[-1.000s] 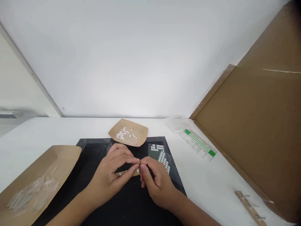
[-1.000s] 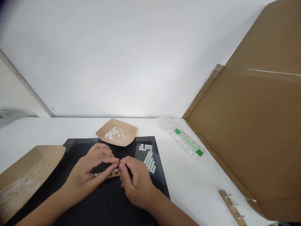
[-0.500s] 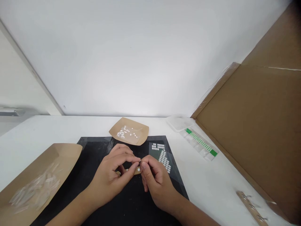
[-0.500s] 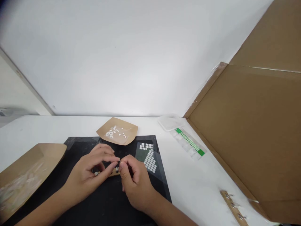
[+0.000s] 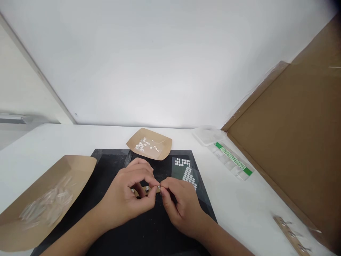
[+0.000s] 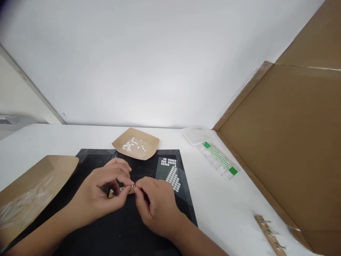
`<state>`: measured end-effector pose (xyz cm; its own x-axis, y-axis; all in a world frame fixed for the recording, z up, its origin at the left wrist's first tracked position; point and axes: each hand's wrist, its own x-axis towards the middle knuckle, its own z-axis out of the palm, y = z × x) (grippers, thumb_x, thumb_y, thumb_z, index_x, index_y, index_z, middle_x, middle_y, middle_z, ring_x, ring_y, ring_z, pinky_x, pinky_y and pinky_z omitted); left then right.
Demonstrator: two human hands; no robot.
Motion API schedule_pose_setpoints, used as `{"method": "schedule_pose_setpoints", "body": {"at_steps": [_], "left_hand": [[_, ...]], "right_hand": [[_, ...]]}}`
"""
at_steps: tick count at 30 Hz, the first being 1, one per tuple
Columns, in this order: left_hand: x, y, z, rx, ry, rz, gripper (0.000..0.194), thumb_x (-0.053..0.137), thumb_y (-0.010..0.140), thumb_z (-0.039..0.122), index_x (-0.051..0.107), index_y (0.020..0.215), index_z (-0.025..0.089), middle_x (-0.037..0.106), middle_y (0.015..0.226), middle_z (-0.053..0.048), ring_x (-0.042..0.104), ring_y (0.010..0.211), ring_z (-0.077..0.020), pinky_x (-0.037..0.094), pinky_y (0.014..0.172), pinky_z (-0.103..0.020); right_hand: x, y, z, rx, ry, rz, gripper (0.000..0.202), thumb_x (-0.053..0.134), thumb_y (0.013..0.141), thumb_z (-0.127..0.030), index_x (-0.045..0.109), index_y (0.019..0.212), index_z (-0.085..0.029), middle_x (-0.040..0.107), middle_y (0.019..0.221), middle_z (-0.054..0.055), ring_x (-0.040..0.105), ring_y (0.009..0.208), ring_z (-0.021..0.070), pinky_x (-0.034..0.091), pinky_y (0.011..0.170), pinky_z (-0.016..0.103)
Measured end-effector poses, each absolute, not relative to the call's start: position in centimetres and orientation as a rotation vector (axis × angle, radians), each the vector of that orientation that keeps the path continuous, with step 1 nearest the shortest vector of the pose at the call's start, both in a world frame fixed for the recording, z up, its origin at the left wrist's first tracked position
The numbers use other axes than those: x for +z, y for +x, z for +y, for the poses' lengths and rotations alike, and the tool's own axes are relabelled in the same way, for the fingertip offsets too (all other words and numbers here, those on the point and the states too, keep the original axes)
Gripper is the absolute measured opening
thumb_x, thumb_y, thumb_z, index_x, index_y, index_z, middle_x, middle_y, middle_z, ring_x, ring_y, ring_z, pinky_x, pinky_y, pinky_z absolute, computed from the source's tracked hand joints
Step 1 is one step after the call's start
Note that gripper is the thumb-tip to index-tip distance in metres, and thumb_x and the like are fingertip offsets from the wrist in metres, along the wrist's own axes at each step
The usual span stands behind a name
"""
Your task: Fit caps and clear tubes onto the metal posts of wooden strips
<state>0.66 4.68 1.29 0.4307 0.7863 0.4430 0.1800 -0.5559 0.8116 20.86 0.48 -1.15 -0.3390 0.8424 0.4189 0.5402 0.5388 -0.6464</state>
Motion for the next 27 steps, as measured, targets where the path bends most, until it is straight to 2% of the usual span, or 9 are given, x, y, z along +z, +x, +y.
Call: {"method": "schedule_pose_setpoints", "body": {"at_steps": [4, 7, 14, 18, 27], "left_hand": [[1.5, 0.7, 4.7, 1.138, 2.041, 0.788, 0.021, 0.068, 0.074, 0.0, 0.069, 0.076, 0.02, 0.063, 0.071, -0.001, 0.064, 0.096, -0.0228, 0.063, 0.072, -0.029], [1.7, 0.6, 4.8, 1.11, 2.064, 0.762, 0.021, 0.067, 0.073, 0.0, 0.062, 0.069, 0.02, 0.06, 0.067, 0.0, 0.064, 0.094, -0.0226, 0.063, 0.08, -0.035], [2.0, 0.5, 4.7, 1.053, 1.998, 0.792, 0.023, 0.065, 0.071, 0.0, 0.055, 0.065, 0.02, 0.056, 0.066, 0.001, 0.058, 0.082, -0.0179, 0.05, 0.057, -0.021], [1.8, 0.4, 4.7, 0.993, 1.95, 0.814, 0.022, 0.065, 0.069, 0.0, 0.055, 0.065, 0.019, 0.056, 0.068, 0.0, 0.057, 0.079, -0.0172, 0.042, 0.049, -0.016], [1.4, 0.0, 4.8, 0.826, 1.669, 0.817, 0.016, 0.07, 0.072, 0.004, 0.061, 0.067, 0.017, 0.057, 0.08, -0.001, 0.056, 0.075, -0.0137, 0.041, 0.05, -0.017]], "right_hand": [[-1.3, 21.0, 0.5, 0.457, -1.097, -2.082, 0.014, 0.049, 0.105, -0.021, 0.057, 0.094, -0.022, 0.059, 0.077, -0.003, 0.052, 0.065, 0.0131, 0.032, 0.064, 0.029], [-1.3, 21.0, 0.5, 0.517, -1.085, -2.092, 0.014, 0.049, 0.106, -0.022, 0.06, 0.097, -0.021, 0.062, 0.079, -0.001, 0.054, 0.068, 0.0139, 0.034, 0.066, 0.029], [-1.0, 20.7, 0.4, 0.703, -1.067, -2.058, 0.02, 0.047, 0.107, -0.024, 0.066, 0.102, -0.02, 0.068, 0.083, 0.001, 0.06, 0.072, 0.0149, 0.039, 0.068, 0.029], [-0.8, 20.7, 0.4, 0.816, -1.058, -2.025, 0.022, 0.046, 0.108, -0.026, 0.066, 0.101, -0.02, 0.069, 0.086, 0.002, 0.061, 0.074, 0.0153, 0.041, 0.069, 0.029], [-0.2, 20.8, 0.4, 1.069, -0.992, -1.91, 0.023, 0.046, 0.11, -0.03, 0.062, 0.096, -0.02, 0.062, 0.084, 0.0, 0.054, 0.074, 0.0131, 0.043, 0.07, 0.027]]}}
